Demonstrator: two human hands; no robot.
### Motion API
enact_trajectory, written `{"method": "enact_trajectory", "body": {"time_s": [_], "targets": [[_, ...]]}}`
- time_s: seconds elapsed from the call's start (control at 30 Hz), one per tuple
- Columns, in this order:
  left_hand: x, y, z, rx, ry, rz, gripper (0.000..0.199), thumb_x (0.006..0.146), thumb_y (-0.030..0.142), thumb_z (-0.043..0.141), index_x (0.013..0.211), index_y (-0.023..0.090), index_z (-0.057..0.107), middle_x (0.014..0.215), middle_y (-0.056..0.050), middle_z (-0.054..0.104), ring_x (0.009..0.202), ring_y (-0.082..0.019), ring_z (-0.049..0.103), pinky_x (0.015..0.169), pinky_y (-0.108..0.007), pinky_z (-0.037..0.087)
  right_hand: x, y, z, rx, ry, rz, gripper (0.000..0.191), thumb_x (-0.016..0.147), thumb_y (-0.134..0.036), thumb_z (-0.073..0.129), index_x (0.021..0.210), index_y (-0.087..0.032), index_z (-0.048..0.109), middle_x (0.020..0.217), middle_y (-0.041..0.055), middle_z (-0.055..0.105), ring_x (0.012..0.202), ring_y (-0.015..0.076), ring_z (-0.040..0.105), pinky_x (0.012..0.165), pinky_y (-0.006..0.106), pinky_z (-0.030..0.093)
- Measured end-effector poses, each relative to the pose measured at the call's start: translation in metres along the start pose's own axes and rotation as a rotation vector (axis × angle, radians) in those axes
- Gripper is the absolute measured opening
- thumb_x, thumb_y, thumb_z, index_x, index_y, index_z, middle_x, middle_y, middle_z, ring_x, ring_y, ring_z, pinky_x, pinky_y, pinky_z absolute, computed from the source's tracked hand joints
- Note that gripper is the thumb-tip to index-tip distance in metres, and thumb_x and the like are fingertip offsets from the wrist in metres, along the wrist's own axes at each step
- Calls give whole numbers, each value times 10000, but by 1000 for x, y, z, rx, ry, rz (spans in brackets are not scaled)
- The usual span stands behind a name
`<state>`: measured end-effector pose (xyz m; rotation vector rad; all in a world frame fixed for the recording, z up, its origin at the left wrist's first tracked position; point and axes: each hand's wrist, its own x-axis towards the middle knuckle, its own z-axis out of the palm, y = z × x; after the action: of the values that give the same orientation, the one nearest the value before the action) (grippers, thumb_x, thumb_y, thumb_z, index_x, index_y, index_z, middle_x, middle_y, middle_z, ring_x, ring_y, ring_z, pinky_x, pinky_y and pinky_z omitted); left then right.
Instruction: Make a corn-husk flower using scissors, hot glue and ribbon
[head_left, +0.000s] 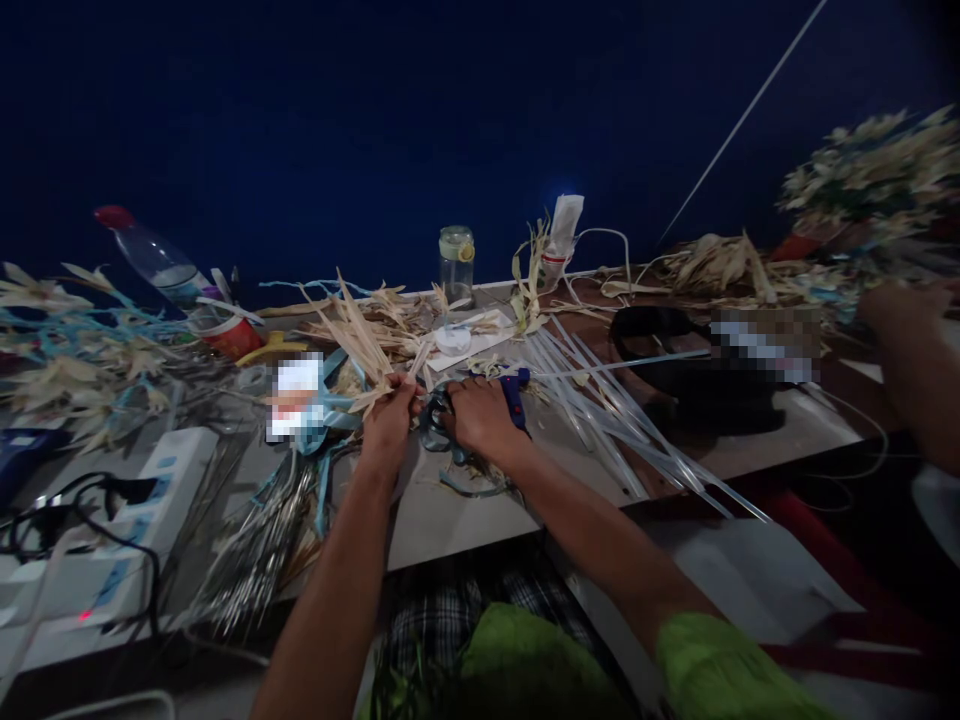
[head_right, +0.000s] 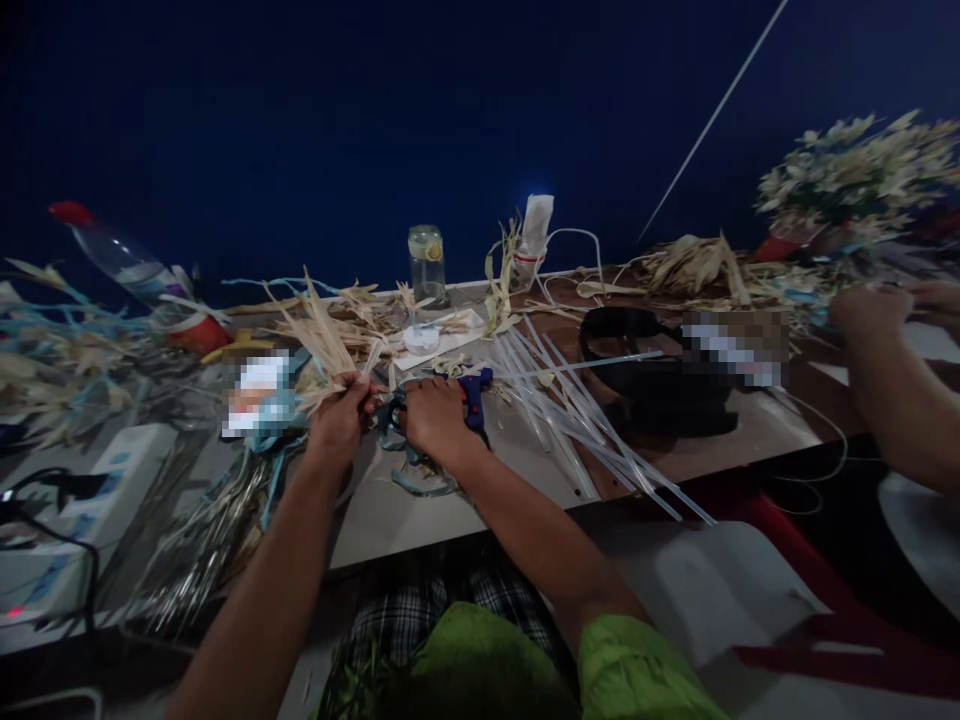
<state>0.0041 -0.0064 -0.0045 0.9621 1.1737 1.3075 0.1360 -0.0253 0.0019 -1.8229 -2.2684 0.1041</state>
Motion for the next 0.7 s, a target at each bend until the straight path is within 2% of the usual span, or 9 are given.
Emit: {"method": "enact_trajectory", "body": {"time_s": [0.17, 0.3, 0.4, 0.5, 0.63, 0.7], "targets": [[4, -4, -2, 19, 22, -32, 284, 667, 426, 624, 677, 159, 529, 470, 51, 433, 394, -50, 358, 375, -177, 221, 5, 9, 1, 181, 7, 96, 279, 748, -271, 524, 1004, -172, 576, 953, 105, 650, 913, 244, 570, 806, 364, 365], [5, -4, -2, 2, 34, -60, 321, 647, 445, 632, 749, 154, 545, 488, 50, 466, 381, -44, 349, 372, -180, 205, 15, 24, 7, 611, 36, 235, 265, 693, -257, 549, 944, -180, 584, 788, 20, 633, 724, 153, 571, 688, 280, 403], [4, -1, 0, -42, 45, -59, 361, 618, 441, 655, 795, 155, 524, 654, 4, 588, 435, -46, 420, 394, -179, 253, 19, 28, 9, 976, 59, 314, 247, 656, -265, 563, 877, -156, 573, 690, -14, 582, 625, 112, 528, 602, 238, 394], [1, 2, 4, -85, 25, -63, 339, 616, 408, 663, 792, 163, 508, 785, -20, 638, 454, -38, 434, 420, -187, 291, 18, 24, 6, 1261, -8, 331, 231, 628, -275, 579, 822, -151, 561, 654, -31, 556, 590, 91, 501, 578, 221, 381], [-2, 6, 8, -154, -45, -14, 251, 642, 337, 649, 728, 177, 477, 773, -10, 644, 440, -33, 401, 458, -199, 328, 12, 14, 1, 1379, -95, 270, 263, 603, -296, 622, 817, -150, 577, 711, -20, 582, 651, 88, 520, 630, 218, 396], [-2, 6, 8, -111, -32, -14, 226, 651, 329, 640, 717, 180, 482, 710, -7, 631, 439, -43, 404, 467, -202, 338, 10, 11, 1, 1389, -148, 255, 279, 610, -285, 622, 849, -146, 583, 723, -12, 596, 651, 86, 528, 628, 214, 398]]}}
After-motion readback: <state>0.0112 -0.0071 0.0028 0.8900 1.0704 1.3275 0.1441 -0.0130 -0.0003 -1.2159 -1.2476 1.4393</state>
